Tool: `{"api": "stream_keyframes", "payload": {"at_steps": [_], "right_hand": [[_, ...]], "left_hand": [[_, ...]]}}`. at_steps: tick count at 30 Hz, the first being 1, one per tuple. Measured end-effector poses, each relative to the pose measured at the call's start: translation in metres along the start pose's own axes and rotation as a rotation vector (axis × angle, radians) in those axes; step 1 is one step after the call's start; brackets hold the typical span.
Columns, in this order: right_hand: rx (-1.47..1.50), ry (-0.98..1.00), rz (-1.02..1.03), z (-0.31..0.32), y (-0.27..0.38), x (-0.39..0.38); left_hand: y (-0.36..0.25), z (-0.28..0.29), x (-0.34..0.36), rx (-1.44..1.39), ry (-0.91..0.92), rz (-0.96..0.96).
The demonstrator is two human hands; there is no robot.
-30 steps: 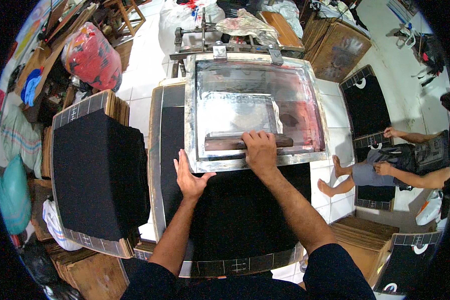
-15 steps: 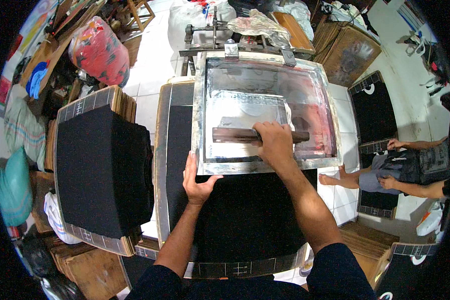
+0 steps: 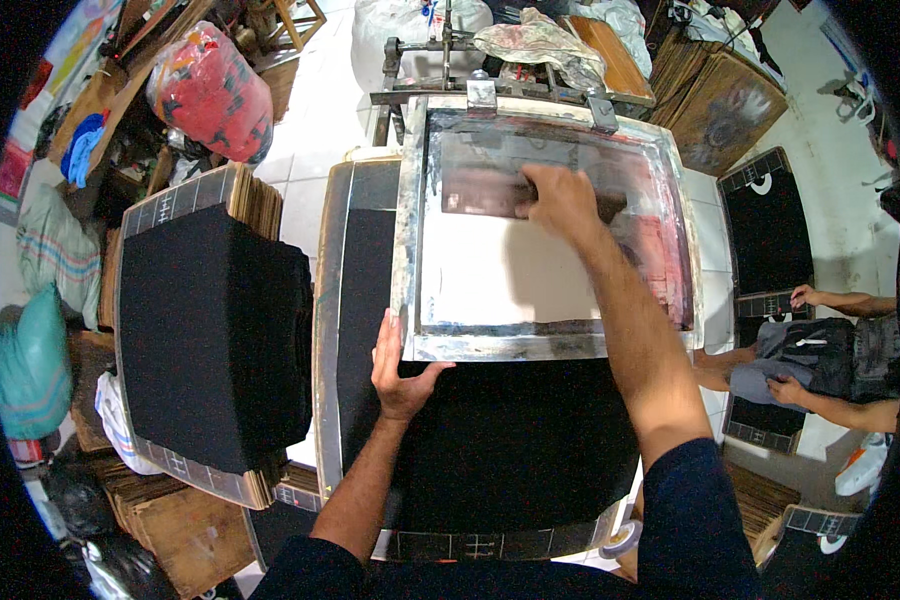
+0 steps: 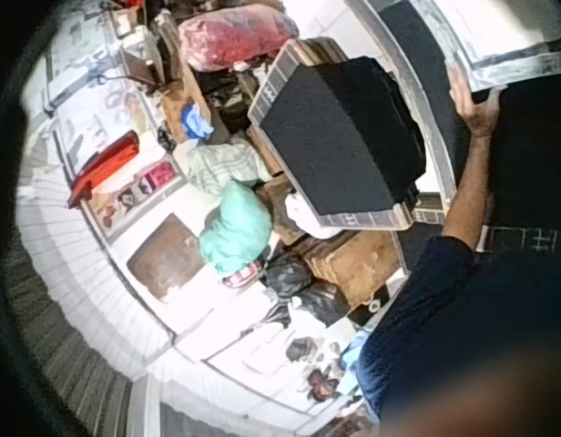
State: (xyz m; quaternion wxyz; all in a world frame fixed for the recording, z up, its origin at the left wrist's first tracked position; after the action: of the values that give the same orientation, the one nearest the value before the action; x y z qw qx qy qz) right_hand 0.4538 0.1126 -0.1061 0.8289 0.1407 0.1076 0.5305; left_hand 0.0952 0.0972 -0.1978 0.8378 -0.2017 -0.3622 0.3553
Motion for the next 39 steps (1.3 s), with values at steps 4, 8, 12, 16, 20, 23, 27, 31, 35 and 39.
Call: {"api": "stream_keyframes", "payload": {"at_steps": [4,8,12,16,20,23,27,31,35,39], "right_hand": [[0.042,-0.075,-0.009,0.002,-0.011,0.027],[-0.028,-0.196,0.029,-0.01,0.014,-0.035],[0.005,-0.16,-0.01,-0.028,0.052,-0.145],[0.098,-0.272,-0.003,-0.03,0.078,-0.212],[0.055,-0.444,0.086,-0.02,0.093,-0.229],[0.016,-0.412,0.074,0.001,0.101,-0.225],[-0.158,-0.743,0.219,0.088,0.12,-0.197],[-0.224,-0.992,0.441,0.197,0.133,-0.142],[-0.222,-0.839,0.218,0.265,0.141,-0.103],[-0.186,-0.757,0.103,0.301,0.145,-0.081]], "left_hand": [[-0.002,0.0,0.0,0.027,-0.015,-0.018],[-0.002,-0.001,0.002,0.012,-0.026,-0.011],[-0.004,0.001,0.001,0.007,-0.032,-0.034],[-0.005,0.003,0.001,-0.037,-0.019,0.006],[-0.019,0.015,0.009,-0.072,-0.012,0.012],[-0.042,0.042,0.025,-0.14,-0.079,-0.007],[-0.092,0.093,0.082,-0.213,-0.218,0.027],[-0.147,0.132,0.176,-0.257,-0.312,-0.001],[-0.147,0.159,0.212,-0.513,-0.237,-0.012],[-0.051,0.182,0.149,-0.178,-0.184,0.071]]}}
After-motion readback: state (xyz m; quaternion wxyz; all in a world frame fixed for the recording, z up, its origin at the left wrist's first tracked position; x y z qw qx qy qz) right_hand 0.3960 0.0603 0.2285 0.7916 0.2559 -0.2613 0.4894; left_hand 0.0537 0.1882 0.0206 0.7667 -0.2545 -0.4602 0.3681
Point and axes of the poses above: each hand's wrist, its own x-axis towards the middle knuckle, its own z-axis out of the back of the hand, y = z × x, the point moved 5 cm from there along x, towards the middle knuckle, and after that the axes turned 9 degrees about x, right-handed, at the moved point
